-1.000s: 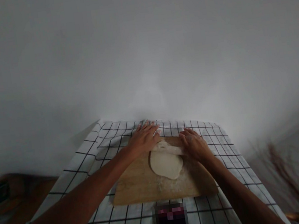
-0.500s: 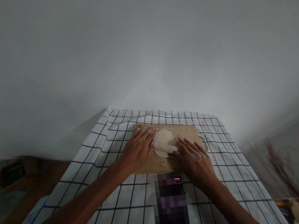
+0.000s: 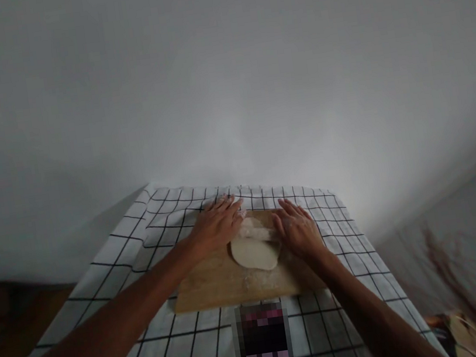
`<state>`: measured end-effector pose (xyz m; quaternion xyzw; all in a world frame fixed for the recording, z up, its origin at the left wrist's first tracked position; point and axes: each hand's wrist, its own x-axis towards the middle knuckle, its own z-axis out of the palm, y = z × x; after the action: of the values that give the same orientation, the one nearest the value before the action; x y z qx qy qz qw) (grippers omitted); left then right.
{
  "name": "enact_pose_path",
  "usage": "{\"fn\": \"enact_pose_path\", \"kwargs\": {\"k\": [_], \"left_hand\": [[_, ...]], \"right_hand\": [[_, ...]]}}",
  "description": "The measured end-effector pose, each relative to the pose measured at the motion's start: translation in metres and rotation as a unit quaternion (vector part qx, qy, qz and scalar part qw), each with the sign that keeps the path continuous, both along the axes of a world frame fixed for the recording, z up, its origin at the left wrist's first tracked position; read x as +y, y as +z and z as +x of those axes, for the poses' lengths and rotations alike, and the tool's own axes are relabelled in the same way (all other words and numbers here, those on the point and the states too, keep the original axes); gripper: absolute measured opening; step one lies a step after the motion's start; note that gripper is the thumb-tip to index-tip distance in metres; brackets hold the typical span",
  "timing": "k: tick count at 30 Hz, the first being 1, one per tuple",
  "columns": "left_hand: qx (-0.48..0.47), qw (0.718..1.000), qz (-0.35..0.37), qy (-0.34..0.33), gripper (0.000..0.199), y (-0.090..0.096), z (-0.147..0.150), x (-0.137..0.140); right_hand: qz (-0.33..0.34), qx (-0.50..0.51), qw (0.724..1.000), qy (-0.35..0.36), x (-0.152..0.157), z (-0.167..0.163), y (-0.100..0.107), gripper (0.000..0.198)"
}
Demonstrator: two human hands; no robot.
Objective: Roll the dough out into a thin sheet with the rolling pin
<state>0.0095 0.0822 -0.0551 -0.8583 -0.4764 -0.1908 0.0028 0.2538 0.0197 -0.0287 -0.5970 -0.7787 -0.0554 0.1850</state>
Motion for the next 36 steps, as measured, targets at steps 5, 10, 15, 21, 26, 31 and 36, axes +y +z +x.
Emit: {"fn": "enact_pose_path", "kwargs": {"k": [5,10,15,21,26,31,36], "left_hand": [[0.031,0.999,-0.020,0.009,0.053,-0.001,0.006,0.042],[0.025,0.999,-0.008,0.027,0.050,-0.001,0.007,0.041],[0.015,0.998,0.048,0.028,0.049,0.004,0.009,-0.003],[0.015,0.997,0.079,0.020,0.054,0.005,0.009,-0.086],[0.014,0.995,0.087,-0.048,0.059,0.001,-0.003,-0.123],[0.012,0.998,0.022,-0.056,0.053,0.002,0.001,-0.075],[-0.096,0.993,-0.063,-0.029,0.050,0.019,-0.001,-0.025]], "right_hand": [[-0.011,0.043,0.999,-0.004,0.062,0.009,0.000,0.042],[-0.027,0.050,0.998,-0.001,0.079,0.013,-0.006,0.044],[-0.041,0.023,0.999,0.026,0.041,0.016,-0.012,0.044],[-0.015,0.022,0.997,0.070,-0.042,0.018,-0.015,0.043],[0.011,-0.012,0.996,0.087,-0.090,0.020,-0.021,0.053],[0.031,-0.032,0.996,0.072,-0.069,0.013,-0.012,0.038],[0.030,-0.055,0.997,0.054,-0.037,0.031,-0.002,0.031]]}}
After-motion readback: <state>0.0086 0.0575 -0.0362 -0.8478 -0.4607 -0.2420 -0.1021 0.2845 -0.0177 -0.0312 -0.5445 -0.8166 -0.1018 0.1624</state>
